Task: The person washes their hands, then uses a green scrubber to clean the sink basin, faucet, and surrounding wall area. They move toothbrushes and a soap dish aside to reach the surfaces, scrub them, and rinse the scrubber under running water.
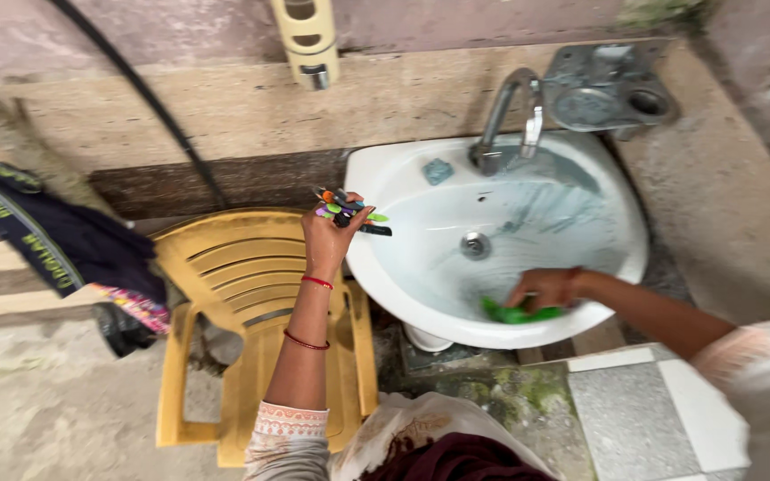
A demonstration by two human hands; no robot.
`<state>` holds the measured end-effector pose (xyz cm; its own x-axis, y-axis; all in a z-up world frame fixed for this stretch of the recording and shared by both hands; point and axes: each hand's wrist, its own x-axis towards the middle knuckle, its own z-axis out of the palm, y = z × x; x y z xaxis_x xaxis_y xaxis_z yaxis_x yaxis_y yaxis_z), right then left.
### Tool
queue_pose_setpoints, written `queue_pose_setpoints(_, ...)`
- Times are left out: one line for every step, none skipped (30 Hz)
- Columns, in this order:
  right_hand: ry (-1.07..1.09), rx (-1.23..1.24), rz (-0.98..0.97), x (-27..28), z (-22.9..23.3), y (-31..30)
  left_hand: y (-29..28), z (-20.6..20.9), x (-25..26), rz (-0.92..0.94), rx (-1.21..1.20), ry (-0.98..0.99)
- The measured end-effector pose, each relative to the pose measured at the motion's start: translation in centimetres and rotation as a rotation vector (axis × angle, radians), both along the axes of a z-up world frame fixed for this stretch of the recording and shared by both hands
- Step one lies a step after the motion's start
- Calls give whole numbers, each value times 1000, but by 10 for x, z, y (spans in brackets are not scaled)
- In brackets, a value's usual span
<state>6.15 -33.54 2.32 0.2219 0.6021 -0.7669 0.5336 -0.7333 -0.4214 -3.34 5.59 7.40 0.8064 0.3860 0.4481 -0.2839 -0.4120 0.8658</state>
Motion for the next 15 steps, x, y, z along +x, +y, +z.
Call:
queue_pose_setpoints(44,31,-40,-2,11,-5,6,4,-5,46,21,-9)
queue_pose_setpoints(101,78,-85,-4,17,-2,10,7,-9,94,37,-21)
queue_pose_setpoints(168,144,-129,-7,17,10,15,10,-12,97,10,-48)
queue_pose_setpoints(230,168,-190,-13,13,28,19,13,-13,101,-21,-76)
queue_pose_setpoints(167,252,-179,-20,2,56,22,16,-15,105,-52,-104)
queue_pose_setpoints(-80,371,-139,-23,-9,91,25,18,-16,124,-54,-124)
queue_pose_setpoints(-165,206,-283,-22,-21,130,27,20,-17,142,-55,-144)
queue_pose_setpoints(-325,598,-165,-17,-28,164,30,23,-18,160,-55,-163)
queue_pose_setpoints(-439,760,-195,-12,-34,191,34,25,-19,209,-29,-98)
queue_pose_setpoints(-550,922,-230,-9,-39,217,38,26,-21,255,-5,-30)
queue_pose_setpoints(-666,942,-185,-7,-41,230,42,26,-24,300,18,38)
queue_pose_setpoints(-782,968,-145,-8,-42,241,48,26,-29,301,30,-13)
queue_pose_setpoints(-898,992,-106,-11,-40,242,54,25,-34,300,43,-63)
queue_pose_setpoints(-952,760,155,-17,-38,235,59,23,-39,294,55,-113)
queue_pose_setpoints(-989,517,407,-27,-37,224,65,20,-46,307,53,-125)
